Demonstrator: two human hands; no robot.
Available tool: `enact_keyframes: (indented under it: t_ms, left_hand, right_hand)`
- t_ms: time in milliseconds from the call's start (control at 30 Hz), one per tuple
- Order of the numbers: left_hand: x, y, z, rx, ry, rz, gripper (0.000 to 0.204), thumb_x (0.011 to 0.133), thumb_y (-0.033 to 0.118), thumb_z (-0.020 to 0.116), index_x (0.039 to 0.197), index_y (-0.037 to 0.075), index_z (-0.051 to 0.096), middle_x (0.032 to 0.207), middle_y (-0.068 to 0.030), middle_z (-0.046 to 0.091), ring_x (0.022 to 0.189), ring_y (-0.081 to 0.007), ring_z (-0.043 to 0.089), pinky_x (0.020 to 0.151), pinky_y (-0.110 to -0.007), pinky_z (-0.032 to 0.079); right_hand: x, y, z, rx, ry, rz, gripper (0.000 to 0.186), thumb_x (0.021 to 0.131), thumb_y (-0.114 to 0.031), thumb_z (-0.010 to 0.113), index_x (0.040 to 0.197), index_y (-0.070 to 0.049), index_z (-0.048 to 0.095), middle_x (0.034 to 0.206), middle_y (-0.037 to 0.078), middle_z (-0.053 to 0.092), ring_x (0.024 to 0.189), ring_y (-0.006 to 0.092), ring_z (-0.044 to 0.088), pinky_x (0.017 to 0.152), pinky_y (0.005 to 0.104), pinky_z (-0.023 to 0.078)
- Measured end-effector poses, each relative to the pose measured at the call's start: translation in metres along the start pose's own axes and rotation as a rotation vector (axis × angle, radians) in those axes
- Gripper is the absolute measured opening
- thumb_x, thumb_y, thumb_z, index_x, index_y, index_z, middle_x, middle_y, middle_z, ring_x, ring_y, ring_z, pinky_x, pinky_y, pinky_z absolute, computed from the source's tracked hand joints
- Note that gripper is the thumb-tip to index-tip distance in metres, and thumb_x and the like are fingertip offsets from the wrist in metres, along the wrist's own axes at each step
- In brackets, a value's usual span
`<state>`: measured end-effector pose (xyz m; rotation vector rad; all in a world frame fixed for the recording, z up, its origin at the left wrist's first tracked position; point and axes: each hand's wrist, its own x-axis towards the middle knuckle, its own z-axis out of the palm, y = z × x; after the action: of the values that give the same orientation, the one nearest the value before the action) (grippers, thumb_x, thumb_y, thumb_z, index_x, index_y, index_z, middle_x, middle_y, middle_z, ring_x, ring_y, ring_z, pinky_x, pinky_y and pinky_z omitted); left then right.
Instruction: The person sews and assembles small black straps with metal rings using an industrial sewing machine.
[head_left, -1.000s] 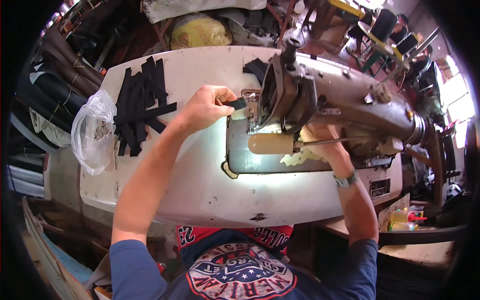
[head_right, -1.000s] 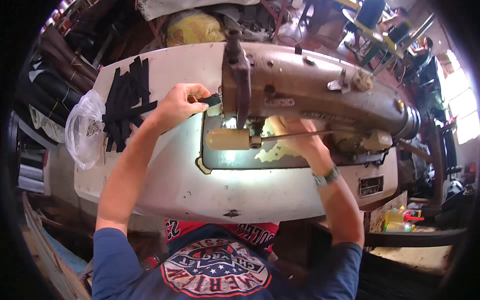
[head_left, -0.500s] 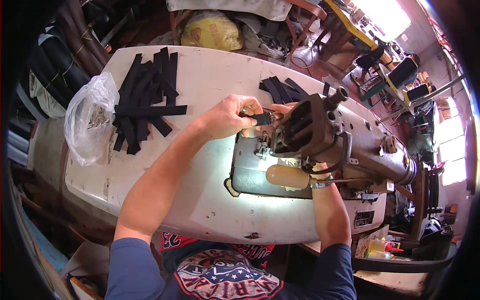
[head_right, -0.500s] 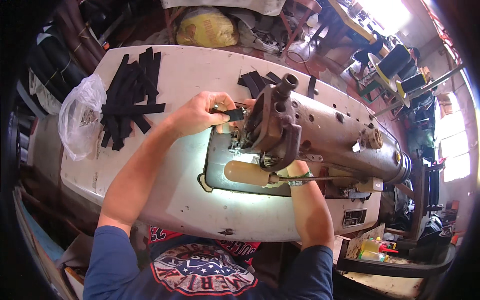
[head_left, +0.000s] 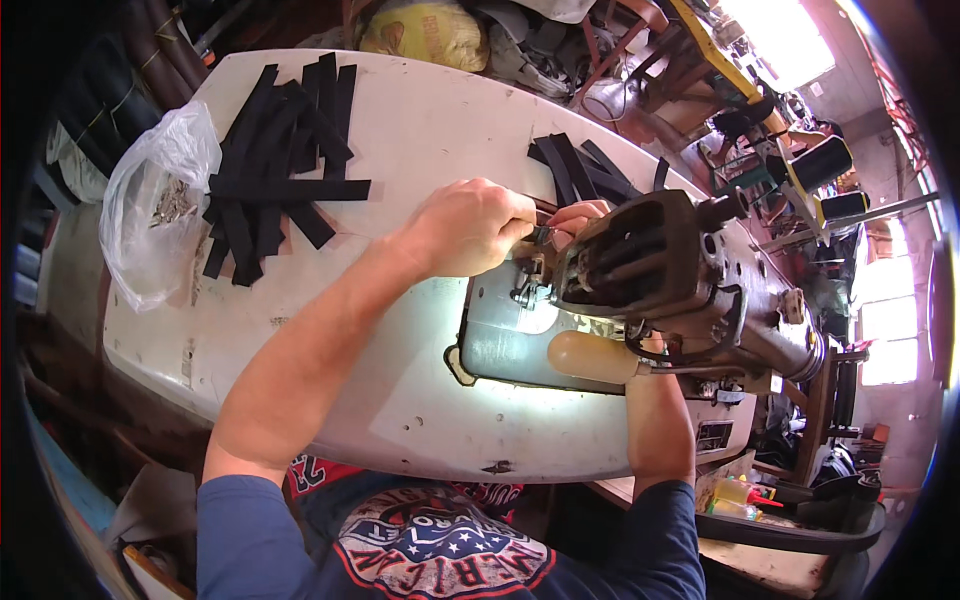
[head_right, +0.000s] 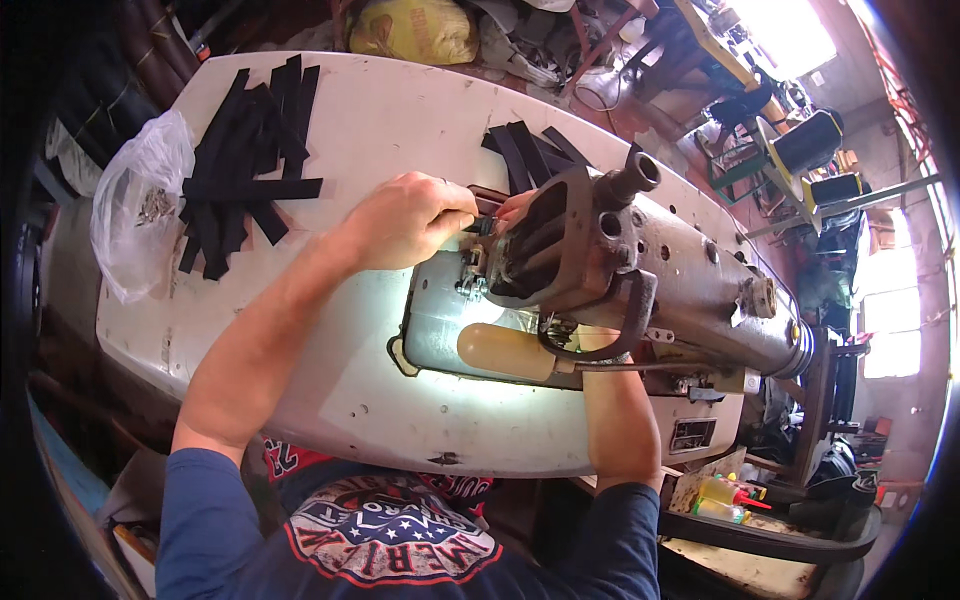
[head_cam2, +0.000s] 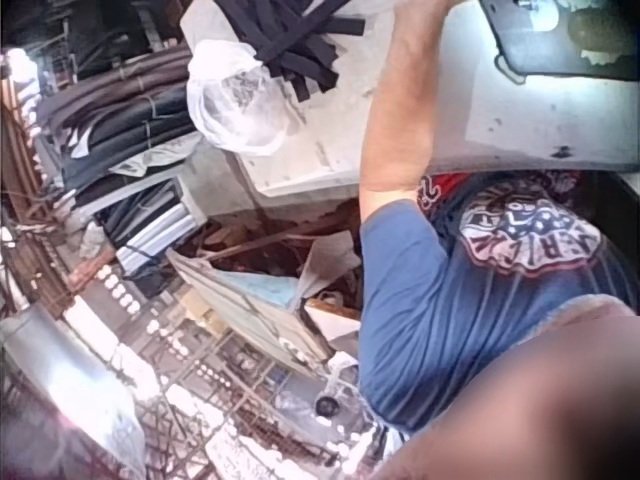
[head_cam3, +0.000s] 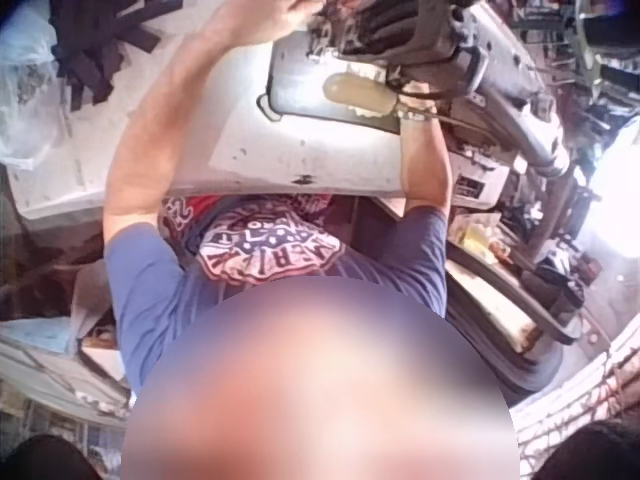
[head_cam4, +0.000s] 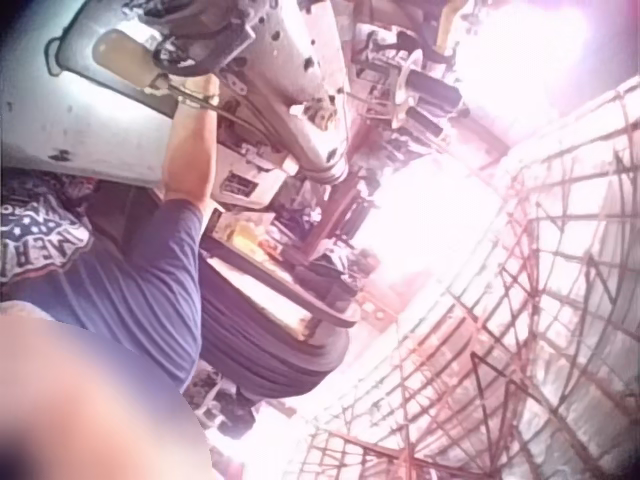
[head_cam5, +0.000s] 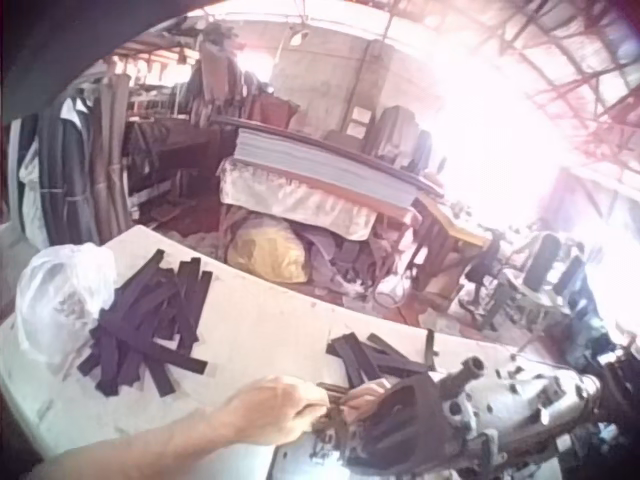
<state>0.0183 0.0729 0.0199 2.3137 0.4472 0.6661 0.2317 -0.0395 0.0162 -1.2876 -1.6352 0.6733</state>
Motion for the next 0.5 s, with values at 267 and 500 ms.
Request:
enact_keyframes:
  t_ms: [267, 500]
  left_hand:
    - [-0.001, 0.002, 0.001, 0.085, -0.086, -0.104, 0.018, 0.094, 0.014, 0.057, 0.104, 0.006, 0.069, 0.088, -0.0206, 0.071, 0.085, -0.0398, 0.068, 0.076, -0.049, 0.052]
    - [-0.001, 0.004, 0.004, 0.133, -0.086, -0.114, 0.019, 0.095, 0.020, 0.058, 0.102, 0.007, 0.070, 0.088, -0.0203, 0.071, 0.084, -0.0397, 0.068, 0.076, -0.049, 0.052]
  right_hand:
    - [0.003, 0.002, -0.008, -0.287, -0.119, -0.160, 0.028, 0.083, -0.013, 0.073, 0.104, 0.004, 0.065, 0.103, 0.013, 0.068, 0.099, 0.0182, 0.065, 0.083, 0.0286, 0.054]
    - [-0.007, 0.020, 0.001, -0.079, 0.095, -0.050, 0.023, 0.090, -0.022, 0.065, 0.101, -0.001, 0.067, 0.098, 0.008, 0.070, 0.096, 0.0203, 0.066, 0.083, 0.0314, 0.054]
